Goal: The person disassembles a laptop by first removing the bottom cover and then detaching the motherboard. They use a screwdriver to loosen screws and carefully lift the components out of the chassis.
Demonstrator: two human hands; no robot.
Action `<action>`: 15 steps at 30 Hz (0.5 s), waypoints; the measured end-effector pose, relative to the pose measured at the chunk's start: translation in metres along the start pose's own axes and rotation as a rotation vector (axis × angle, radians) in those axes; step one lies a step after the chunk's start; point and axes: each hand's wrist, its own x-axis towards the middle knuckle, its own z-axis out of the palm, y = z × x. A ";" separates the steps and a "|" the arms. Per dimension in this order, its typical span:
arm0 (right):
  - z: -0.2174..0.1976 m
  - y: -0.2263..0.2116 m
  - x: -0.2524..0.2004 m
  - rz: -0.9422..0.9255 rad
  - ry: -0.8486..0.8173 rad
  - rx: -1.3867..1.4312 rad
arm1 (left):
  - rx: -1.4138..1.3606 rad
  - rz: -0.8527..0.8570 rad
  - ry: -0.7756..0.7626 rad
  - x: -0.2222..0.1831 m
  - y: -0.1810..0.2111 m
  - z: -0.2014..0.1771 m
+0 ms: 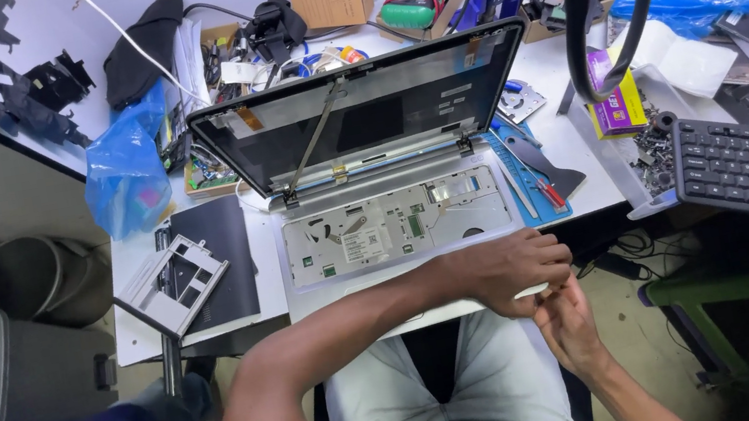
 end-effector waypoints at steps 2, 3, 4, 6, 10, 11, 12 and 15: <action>-0.004 0.002 -0.001 0.021 0.016 -0.023 | -0.026 0.006 0.010 0.000 -0.004 0.006; -0.005 0.002 0.000 0.027 0.031 -0.047 | -0.045 0.024 0.018 0.000 -0.008 0.007; -0.004 0.001 0.001 0.034 0.026 -0.047 | -0.043 0.017 0.020 0.001 -0.008 0.009; 0.000 0.001 0.003 -0.008 -0.033 0.009 | -0.083 0.042 0.060 0.002 -0.010 0.010; -0.011 0.007 0.002 -0.009 -0.024 -0.077 | -0.100 0.054 0.088 0.004 -0.006 0.008; -0.016 0.011 0.003 -0.020 0.000 -0.086 | -0.088 0.049 0.073 0.005 -0.006 0.009; -0.022 0.016 0.005 -0.031 0.024 -0.095 | -0.076 0.044 0.057 0.006 -0.007 0.010; -0.006 0.008 0.003 -0.056 0.024 -0.128 | -0.111 0.042 0.057 0.008 -0.004 0.008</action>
